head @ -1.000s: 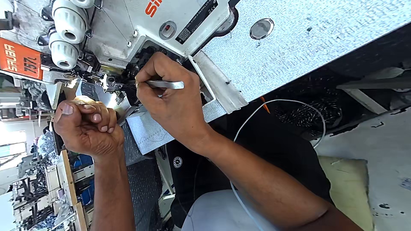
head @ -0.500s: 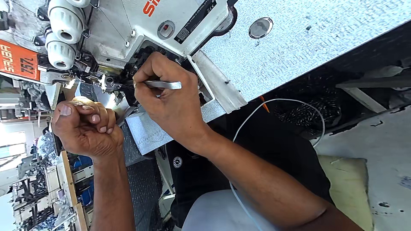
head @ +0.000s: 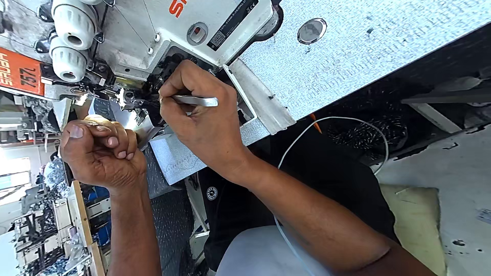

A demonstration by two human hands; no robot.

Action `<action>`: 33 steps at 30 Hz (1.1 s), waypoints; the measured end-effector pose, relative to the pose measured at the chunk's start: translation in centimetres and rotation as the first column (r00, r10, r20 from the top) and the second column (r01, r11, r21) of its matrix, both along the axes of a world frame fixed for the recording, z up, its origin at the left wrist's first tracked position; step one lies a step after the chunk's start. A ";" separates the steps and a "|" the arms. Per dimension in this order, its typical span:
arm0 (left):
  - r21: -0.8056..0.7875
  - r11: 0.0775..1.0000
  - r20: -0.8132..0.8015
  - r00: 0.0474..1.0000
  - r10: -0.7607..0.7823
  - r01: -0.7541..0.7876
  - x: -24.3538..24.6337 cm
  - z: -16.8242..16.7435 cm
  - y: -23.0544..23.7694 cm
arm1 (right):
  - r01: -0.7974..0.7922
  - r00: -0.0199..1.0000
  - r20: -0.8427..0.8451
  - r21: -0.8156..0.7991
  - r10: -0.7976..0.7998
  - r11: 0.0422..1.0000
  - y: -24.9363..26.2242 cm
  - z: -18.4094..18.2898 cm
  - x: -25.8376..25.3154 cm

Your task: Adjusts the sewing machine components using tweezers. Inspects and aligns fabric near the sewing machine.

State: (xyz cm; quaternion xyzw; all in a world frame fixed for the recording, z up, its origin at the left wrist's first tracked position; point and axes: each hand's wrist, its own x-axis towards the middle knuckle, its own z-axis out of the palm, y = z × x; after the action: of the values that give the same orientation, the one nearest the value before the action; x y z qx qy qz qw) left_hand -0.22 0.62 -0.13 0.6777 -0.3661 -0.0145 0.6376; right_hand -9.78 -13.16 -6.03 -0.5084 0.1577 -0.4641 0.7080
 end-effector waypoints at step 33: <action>0.303 0.944 0.135 0.974 -0.181 0.133 0.4 0.8 -0.4 | 0.011 0.939 0.342 0.078 -0.037 0.997 0.6 -0.3 -2.0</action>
State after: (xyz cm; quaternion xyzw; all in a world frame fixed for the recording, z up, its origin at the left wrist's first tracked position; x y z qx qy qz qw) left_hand 0.15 0.26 0.68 0.7320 -0.4631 -0.0645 0.4955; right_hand -11.73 -12.53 -6.33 -0.3910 0.0553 -0.5478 0.7376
